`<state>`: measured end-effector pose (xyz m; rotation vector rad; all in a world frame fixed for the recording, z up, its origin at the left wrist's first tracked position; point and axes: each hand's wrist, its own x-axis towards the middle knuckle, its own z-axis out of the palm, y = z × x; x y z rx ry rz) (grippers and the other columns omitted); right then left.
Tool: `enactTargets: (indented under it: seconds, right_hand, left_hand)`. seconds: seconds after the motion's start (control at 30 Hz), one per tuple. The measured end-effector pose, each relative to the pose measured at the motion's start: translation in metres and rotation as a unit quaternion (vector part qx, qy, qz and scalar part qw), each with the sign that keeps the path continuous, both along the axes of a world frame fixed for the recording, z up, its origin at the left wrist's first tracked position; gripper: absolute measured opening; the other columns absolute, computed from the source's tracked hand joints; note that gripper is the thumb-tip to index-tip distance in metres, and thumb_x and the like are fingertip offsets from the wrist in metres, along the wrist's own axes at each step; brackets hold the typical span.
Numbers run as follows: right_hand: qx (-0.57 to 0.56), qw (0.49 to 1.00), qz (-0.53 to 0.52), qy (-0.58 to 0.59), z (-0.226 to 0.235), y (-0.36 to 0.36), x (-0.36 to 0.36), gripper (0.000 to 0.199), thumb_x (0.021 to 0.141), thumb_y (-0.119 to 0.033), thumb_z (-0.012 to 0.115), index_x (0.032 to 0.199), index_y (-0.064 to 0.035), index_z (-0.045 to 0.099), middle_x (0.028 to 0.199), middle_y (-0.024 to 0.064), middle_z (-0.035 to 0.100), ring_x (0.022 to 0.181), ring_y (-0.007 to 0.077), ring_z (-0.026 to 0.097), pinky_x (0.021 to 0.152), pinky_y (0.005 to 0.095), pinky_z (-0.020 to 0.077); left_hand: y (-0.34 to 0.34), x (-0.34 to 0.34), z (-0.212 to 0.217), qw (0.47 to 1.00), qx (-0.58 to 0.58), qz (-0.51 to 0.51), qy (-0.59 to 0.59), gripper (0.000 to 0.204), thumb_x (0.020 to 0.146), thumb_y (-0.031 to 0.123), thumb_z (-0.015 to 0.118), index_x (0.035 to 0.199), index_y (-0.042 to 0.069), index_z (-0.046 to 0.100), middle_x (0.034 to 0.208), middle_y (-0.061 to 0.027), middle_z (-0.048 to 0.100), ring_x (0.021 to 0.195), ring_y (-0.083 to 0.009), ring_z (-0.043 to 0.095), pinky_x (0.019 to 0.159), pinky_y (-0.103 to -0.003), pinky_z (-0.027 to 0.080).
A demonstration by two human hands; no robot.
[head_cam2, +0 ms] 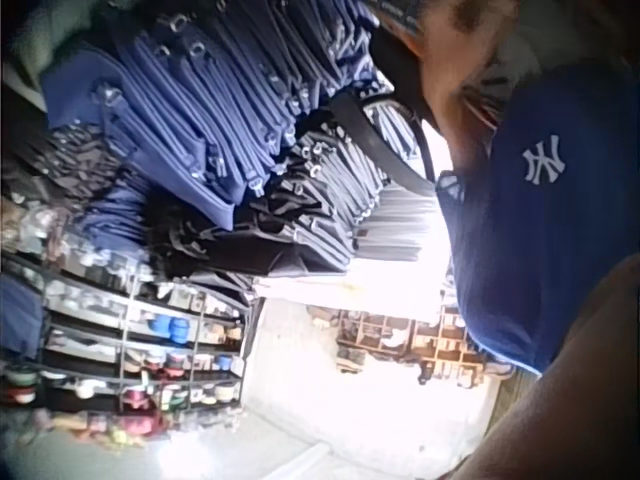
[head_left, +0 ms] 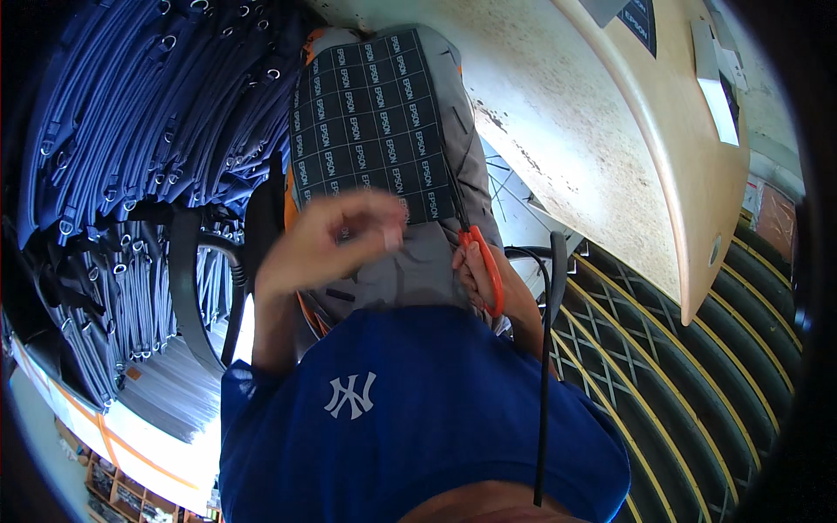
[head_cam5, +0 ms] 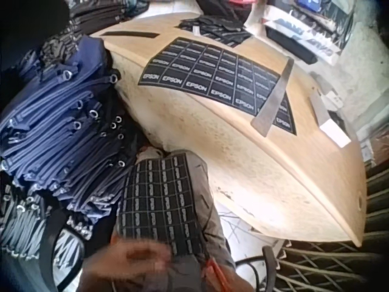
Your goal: Cutting individual brand labels from a large sheet using scissors.
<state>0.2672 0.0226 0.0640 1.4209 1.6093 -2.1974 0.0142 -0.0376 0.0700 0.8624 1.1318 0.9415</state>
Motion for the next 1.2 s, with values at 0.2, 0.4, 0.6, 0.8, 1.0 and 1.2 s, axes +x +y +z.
enactTargets:
  seconds: [0.2,0.4,0.6,0.8,1.0,1.2]
  right_hand:
    - [-0.008,0.999,0.023,0.026,-0.014,0.0,-0.005,0.057,0.092,-0.055,0.028,0.083,-0.0014,0.046,0.048,-0.0029,0.035,0.034,0.0057,0.033,0.033,0.0205,0.0292]
    - [-0.022,1.0,0.007,0.01,-0.003,0.002,-0.003,0.059,0.092,-0.056,0.026,0.083,-0.0012,0.047,0.047,-0.003,0.035,0.033,0.006,0.034,0.032,0.0204,0.0295]
    - [-0.056,0.998,-0.011,-0.001,-0.005,0.005,-0.002,0.061,0.092,-0.057,0.025,0.083,-0.0005,0.047,0.045,-0.0028,0.035,0.031,0.0066,0.034,0.031,0.0205,0.0301]
    - [-0.034,0.998,0.025,0.049,-0.011,0.008,0.006,0.058,0.092,-0.054,0.026,0.084,-0.0008,0.047,0.046,-0.0028,0.036,0.032,0.0061,0.035,0.032,0.0198,0.0301]
    - [0.12,0.985,0.094,0.081,-0.005,0.009,0.014,0.043,0.093,-0.041,0.037,0.086,-0.0003,0.05,0.062,0.0042,0.047,0.054,0.014,0.046,0.052,0.0268,0.0377]
    - [0.196,0.961,0.157,0.116,0.011,0.02,0.023,0.04,0.088,-0.041,0.049,0.089,-0.0012,0.053,0.071,0.0085,0.053,0.064,0.0196,0.053,0.061,0.0309,0.0419]
  left_hand:
    - [0.084,-0.043,-0.07,0.884,0.184,0.118,0.413,0.052,0.077,0.03,0.069,0.116,0.0,0.053,0.116,-0.0171,0.055,0.109,-0.0296,0.052,0.093,-0.038,0.04]
    - [0.159,-0.072,-0.109,0.77,0.227,0.128,0.582,0.085,0.064,0.056,0.071,0.126,0.003,0.046,0.121,-0.0231,0.051,0.115,-0.0345,0.048,0.099,-0.04,0.035]
    - [0.177,-0.08,-0.1,0.875,0.121,-0.028,0.468,0.088,0.056,0.057,0.075,0.12,0.001,0.052,0.103,-0.0226,0.061,0.099,-0.0353,0.058,0.089,-0.037,0.044]
    - [0.175,-0.104,-0.1,0.901,0.105,-0.168,0.385,0.046,0.07,0.035,0.074,0.098,0.0,0.062,0.09,-0.011,0.063,0.084,-0.0189,0.058,0.076,-0.03,0.045]
    - [0.165,-0.103,-0.057,0.933,0.119,-0.107,0.322,0.032,0.08,0.025,0.068,0.097,-0.001,0.062,0.085,-0.0054,0.064,0.079,-0.0127,0.058,0.073,-0.026,0.046]
    - [0.142,-0.108,0.027,0.93,0.128,-0.114,0.324,0.027,0.082,0.023,0.066,0.095,0.0,0.063,0.081,-0.003,0.064,0.075,-0.0076,0.056,0.07,-0.024,0.046]
